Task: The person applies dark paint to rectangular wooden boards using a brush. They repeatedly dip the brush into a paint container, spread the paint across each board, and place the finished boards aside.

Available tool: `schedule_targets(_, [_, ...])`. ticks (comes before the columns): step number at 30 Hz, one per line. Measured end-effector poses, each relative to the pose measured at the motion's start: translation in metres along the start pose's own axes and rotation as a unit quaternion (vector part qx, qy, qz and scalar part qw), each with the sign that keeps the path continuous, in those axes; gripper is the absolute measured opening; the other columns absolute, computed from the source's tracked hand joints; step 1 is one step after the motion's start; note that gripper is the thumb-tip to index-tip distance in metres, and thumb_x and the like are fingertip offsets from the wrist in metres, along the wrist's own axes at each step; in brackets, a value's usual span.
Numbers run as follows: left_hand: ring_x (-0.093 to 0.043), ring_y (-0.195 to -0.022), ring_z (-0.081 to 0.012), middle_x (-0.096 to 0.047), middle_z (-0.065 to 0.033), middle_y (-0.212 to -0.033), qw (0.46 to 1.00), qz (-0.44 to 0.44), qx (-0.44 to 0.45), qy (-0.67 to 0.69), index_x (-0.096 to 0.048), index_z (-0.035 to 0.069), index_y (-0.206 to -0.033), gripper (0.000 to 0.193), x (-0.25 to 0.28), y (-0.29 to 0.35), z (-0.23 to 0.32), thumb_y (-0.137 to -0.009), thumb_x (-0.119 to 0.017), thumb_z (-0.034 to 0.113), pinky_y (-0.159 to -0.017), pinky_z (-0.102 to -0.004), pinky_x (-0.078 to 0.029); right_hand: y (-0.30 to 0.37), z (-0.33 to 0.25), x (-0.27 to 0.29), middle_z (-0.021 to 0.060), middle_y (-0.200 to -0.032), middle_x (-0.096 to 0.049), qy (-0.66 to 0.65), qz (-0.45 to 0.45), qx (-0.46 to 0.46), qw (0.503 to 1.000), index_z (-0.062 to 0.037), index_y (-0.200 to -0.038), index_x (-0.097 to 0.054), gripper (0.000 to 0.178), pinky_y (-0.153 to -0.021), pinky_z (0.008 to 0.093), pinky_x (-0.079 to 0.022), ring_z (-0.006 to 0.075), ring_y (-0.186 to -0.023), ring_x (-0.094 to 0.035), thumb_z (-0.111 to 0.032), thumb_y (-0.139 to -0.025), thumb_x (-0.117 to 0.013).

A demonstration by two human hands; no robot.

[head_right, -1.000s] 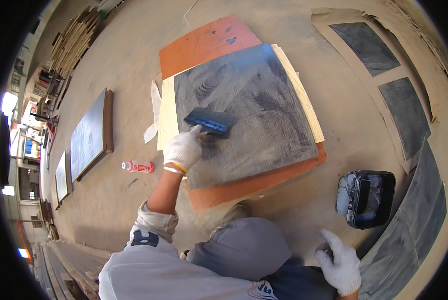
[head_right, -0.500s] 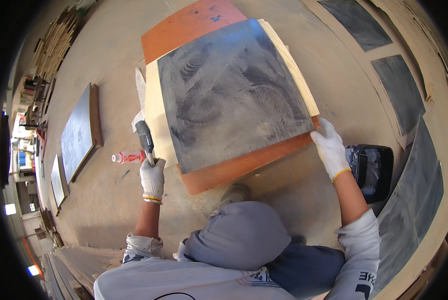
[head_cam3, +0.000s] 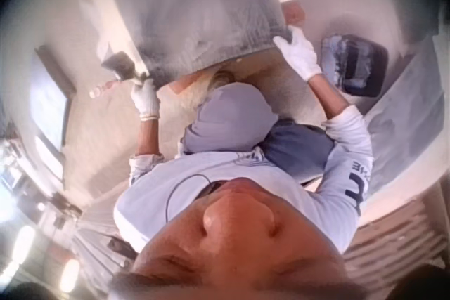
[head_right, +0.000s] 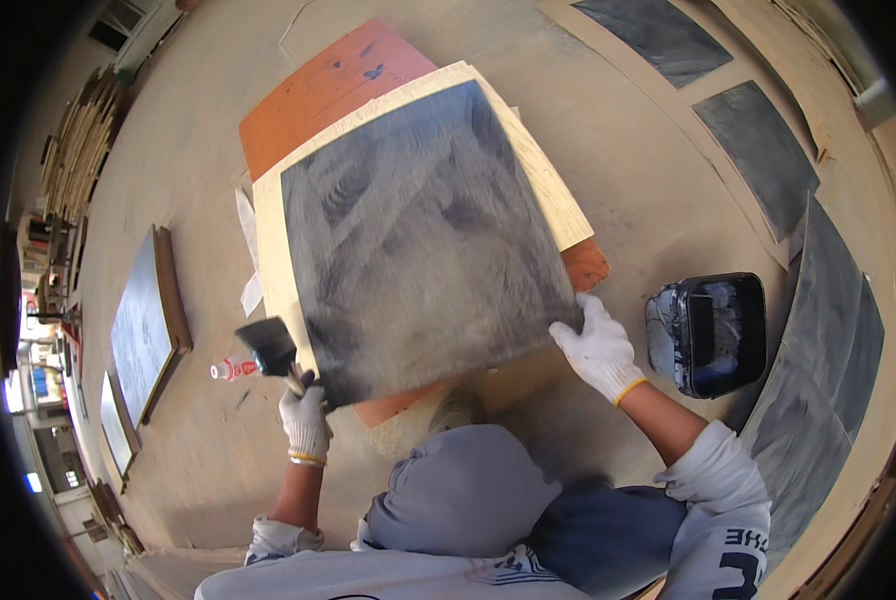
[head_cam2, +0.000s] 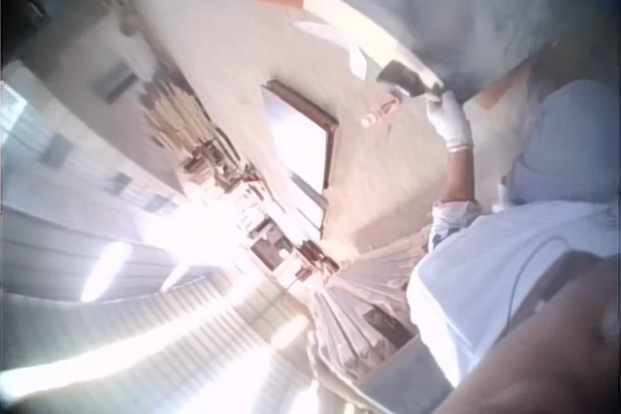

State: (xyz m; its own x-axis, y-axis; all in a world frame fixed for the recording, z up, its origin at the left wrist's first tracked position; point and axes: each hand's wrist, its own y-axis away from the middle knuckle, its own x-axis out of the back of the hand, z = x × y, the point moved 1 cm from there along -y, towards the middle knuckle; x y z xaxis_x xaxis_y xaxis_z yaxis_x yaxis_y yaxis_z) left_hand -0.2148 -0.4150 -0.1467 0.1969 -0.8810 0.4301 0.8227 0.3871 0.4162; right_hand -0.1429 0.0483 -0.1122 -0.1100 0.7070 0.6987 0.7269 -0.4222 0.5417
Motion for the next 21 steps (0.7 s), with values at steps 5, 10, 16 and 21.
schedule_targets(5, [-0.068,-0.079,-0.0193,-0.073,-0.0121,-0.105,0.993,0.004,0.059,0.106,-0.066,-0.007,-0.134,0.048,-0.002,0.015,-0.003,-0.088,-0.064,0.006,-0.065,-0.032,-0.055,-0.037,0.046,0.004,0.0218,-0.138,-0.067,-0.275,-0.058,-0.01,0.96,0.0015,-0.131,-0.067,0.051,-0.108,0.0374,-0.048,0.0314,-0.127,-0.064,-0.042,-0.109,-0.055])
schedule_targets(10, [-0.064,-0.076,-0.0192,-0.067,-0.0081,-0.097,0.99,-0.01,0.059,0.129,-0.065,-0.005,-0.134,0.049,0.0,0.001,0.008,-0.087,-0.066,0.009,-0.064,-0.0352,-0.052,-0.083,0.028,-0.024,0.0135,-0.14,-0.068,-0.409,-0.033,0.073,0.909,0.0024,-0.142,-0.061,0.058,-0.114,0.0344,-0.042,0.0234,-0.134,-0.058,-0.046,-0.113,-0.049])
schedule_targets(16, [-0.069,-0.085,-0.0215,-0.069,-0.004,-0.098,0.974,-0.151,0.03,0.165,-0.063,0.005,-0.132,0.043,-0.021,0.012,0.029,-0.089,-0.061,0.012,-0.071,-0.0392,-0.057,-0.05,0.027,0.016,0.0245,-0.133,-0.07,-0.39,0.111,0.1,0.909,0.0,-0.139,-0.065,0.079,-0.114,0.0409,-0.041,0.039,-0.132,-0.061,-0.067,-0.107,-0.039])
schedule_targets(21, [-0.07,-0.107,-0.0272,-0.071,-0.0082,-0.123,0.966,-0.222,-0.015,0.132,-0.046,0.018,-0.158,0.07,-0.038,0.015,0.105,-0.09,-0.061,0.015,-0.088,-0.0501,-0.057,0.047,0.049,0.099,0.0226,-0.131,-0.071,-0.478,0.161,0.052,0.862,-0.0018,-0.14,-0.065,0.083,-0.111,0.0412,-0.042,0.0389,-0.13,-0.062,-0.072,-0.105,-0.037])
